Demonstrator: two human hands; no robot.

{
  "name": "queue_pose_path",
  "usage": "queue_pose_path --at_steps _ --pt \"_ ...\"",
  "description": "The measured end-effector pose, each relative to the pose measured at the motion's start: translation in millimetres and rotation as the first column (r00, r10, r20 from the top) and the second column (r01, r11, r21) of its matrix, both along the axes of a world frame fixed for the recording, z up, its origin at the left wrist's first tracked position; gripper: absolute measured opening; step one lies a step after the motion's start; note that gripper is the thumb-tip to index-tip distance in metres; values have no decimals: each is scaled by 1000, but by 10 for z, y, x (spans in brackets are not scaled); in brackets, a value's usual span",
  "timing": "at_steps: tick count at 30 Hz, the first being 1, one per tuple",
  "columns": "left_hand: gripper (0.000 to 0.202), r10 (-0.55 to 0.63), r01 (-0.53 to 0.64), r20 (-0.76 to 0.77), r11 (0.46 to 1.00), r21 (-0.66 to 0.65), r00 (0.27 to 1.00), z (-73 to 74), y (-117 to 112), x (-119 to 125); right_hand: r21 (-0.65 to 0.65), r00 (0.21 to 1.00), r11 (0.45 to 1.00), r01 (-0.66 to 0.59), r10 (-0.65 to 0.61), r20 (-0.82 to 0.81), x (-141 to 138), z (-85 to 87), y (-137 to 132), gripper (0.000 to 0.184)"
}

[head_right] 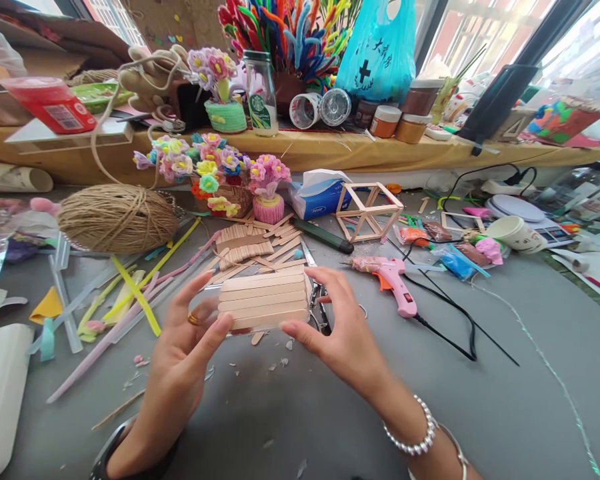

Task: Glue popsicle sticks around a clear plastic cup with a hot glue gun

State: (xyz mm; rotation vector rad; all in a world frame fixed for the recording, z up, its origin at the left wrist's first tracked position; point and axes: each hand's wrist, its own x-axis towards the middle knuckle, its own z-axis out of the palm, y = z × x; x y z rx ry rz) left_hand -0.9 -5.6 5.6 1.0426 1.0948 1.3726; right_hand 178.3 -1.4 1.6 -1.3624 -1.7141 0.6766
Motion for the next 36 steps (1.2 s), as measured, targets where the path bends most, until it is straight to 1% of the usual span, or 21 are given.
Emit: queue_pose_path --at_steps 3,6,11,13,14,15,16,17,18,19,20,21,23,25,26,27,28,31,33,34,36 --pt "49 23 -23 -3 1000 7 1000 19 -3 -8 -89 984 991 -100 86 -155 18 1 6 53" --pt "49 41 -41 -2 999 16 999 36 -10 -18 -139 934 967 -213 160 -320 27 -8 2 59" --pt "47 80 -80 -1 995 55 997 44 -12 -40 -167 846 905 -391 282 -451 64 15 13 70" --pt "48 90 -90 5 993 72 996 40 -1 -57 -165 806 881 -443 311 -503 89 46 23 69" --pt "48 98 -98 6 992 79 995 39 6 -67 -153 785 879 -451 310 -536 99 59 28 67" --pt "48 108 -108 5 990 86 994 39 10 -74 -140 766 886 -442 292 -572 105 66 32 63" --pt "49 115 -115 3 989 89 993 42 13 -80 -132 754 905 -405 250 -607 108 65 36 57" --pt "49 119 -118 0 989 89 993 47 13 -82 -126 746 932 -339 185 -640 109 55 41 48" --pt "49 117 -117 -4 989 87 993 53 10 -80 -130 737 959 -253 104 -668 110 37 48 37" --pt "49 112 -111 -9 990 84 994 59 5 -76 -135 724 981 -141 9 -690 115 14 58 25" --pt "49 107 -105 -14 991 83 994 63 0 -71 -127 696 991 -43 -61 -715 127 -11 71 13" --pt "49 102 -101 -18 992 81 995 66 -4 -66 -121 661 993 -3 -89 -745 147 -34 88 12" --pt "48 103 -102 -17 992 81 995 66 -6 -64 -119 582 993 25 -111 -805 217 -67 132 14" --pt "48 113 -112 -1 991 70 994 63 4 -74 -119 517 992 40 -122 -847 310 -76 180 10" --pt "48 119 -120 8 991 63 993 62 11 -82 -122 500 991 53 -133 -856 354 -73 200 7" --pt "48 125 -126 18 990 59 992 62 19 -90 -127 504 989 69 -145 -852 388 -68 215 4" --pt "48 129 -130 26 990 56 991 64 27 -98 -130 527 988 80 -153 -836 407 -62 225 4" --pt "47 130 -132 40 990 55 991 69 37 -110 -151 640 986 66 -158 -752 346 -38 206 12" --pt "48 119 -121 38 992 47 992 71 28 -103 -191 698 982 -3 -135 -703 222 -20 157 20" --pt "49 111 -113 35 993 43 993 73 20 -95 -210 718 976 -55 -108 -688 150 -11 125 28" --pt "50 96 -97 35 995 38 995 79 -2 -72 -229 710 961 -157 -51 -702 11 6 58 45"
